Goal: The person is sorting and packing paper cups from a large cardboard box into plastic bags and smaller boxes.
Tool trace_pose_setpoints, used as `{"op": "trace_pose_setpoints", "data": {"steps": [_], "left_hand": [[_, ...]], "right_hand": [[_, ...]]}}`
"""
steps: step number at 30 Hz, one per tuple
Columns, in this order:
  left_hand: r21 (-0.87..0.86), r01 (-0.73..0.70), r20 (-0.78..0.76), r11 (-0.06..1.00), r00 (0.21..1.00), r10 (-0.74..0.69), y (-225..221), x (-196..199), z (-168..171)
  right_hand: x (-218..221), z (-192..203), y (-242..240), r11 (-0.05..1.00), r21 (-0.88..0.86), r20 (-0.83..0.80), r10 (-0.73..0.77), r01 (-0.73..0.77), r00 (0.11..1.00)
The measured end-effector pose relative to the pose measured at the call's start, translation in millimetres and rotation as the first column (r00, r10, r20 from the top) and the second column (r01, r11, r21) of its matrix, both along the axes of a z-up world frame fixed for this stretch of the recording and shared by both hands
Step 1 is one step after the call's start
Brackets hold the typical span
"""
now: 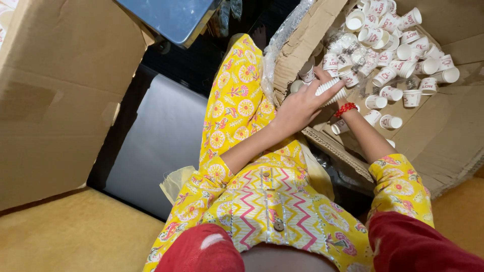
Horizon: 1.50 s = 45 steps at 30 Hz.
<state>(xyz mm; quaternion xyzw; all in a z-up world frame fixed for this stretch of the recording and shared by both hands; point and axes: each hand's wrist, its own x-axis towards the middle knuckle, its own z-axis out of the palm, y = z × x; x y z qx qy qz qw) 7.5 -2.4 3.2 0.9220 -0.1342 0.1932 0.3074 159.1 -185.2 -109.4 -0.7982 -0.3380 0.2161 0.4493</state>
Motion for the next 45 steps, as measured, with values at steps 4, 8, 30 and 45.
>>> {"op": "trace_pose_setpoints", "data": {"steps": [4, 8, 30, 45], "left_hand": [[-0.023, 0.003, 0.017, 1.0, 1.0, -0.003, 0, 0, -4], [-0.054, 0.017, 0.025, 0.998, 1.0, -0.015, 1, -1, 0], [-0.365, 0.15, -0.035, 0.919, 0.984, -0.174, 65, -20, 62], [-0.388, 0.402, -0.092, 0.83, 0.879, -0.468, 100, -33, 89]], "right_hand": [[2, 5, -9, 0.993, -0.083, -0.011, -0.087, 0.086, 0.996], [6, 7, -49, 0.967, -0.098, -0.088, -0.243, 0.234, 0.966], [-78, 236, -2, 0.974, 0.222, -0.087, -0.016, 0.035, 0.996], [-82, 321, 36, 0.878, -0.315, 0.192, 0.43, -0.36, 0.882]]}}
